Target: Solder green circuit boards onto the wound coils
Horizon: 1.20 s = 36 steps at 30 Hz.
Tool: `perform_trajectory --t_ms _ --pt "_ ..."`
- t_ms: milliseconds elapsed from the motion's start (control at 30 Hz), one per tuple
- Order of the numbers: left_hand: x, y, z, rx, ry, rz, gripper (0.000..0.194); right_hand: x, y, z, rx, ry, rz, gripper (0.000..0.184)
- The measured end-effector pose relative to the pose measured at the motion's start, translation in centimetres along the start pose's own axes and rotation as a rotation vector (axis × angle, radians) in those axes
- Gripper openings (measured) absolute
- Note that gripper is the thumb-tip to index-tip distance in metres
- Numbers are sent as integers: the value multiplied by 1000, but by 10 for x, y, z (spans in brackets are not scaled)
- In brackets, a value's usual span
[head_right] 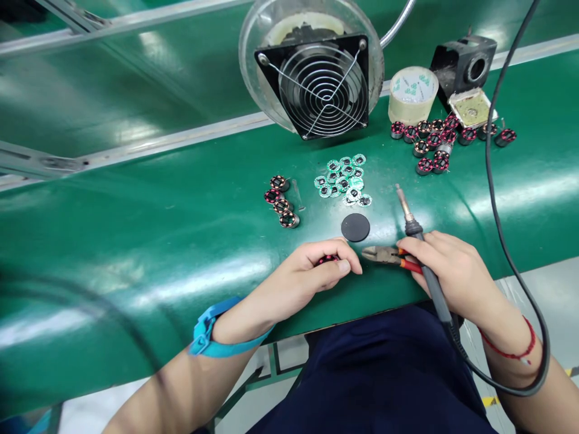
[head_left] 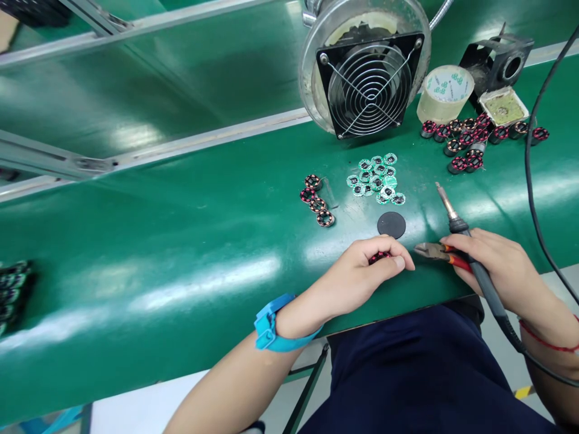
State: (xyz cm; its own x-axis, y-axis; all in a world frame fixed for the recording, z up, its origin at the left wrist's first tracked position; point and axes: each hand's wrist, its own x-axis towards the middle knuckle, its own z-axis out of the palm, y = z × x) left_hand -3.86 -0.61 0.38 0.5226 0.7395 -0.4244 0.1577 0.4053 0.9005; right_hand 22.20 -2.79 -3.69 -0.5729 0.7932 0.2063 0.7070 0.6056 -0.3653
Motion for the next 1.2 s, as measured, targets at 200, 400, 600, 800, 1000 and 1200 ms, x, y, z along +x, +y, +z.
perform_trajectory --t_ms 200,400,600,800,1000,1200 --pt "3 -9 0 -155 41 -28 27 -7 38 -6 -274 57 60 38" --pt "7 -18 3 -332 69 9 14 4 32 -2 -130 216 136 39" --pt "12 -22 7 -569 172 13 20 39 -41 21 232 258 115 28" --pt "12 -22 14 -527 208 59 17 62 -70 33 97 197 110 28" --pt "16 -22 -6 -210 444 233 25 67 -38 21 181 242 116 31" --pt "22 -26 -44 544 803 467 16 81 -18 28 183 114 38 26"
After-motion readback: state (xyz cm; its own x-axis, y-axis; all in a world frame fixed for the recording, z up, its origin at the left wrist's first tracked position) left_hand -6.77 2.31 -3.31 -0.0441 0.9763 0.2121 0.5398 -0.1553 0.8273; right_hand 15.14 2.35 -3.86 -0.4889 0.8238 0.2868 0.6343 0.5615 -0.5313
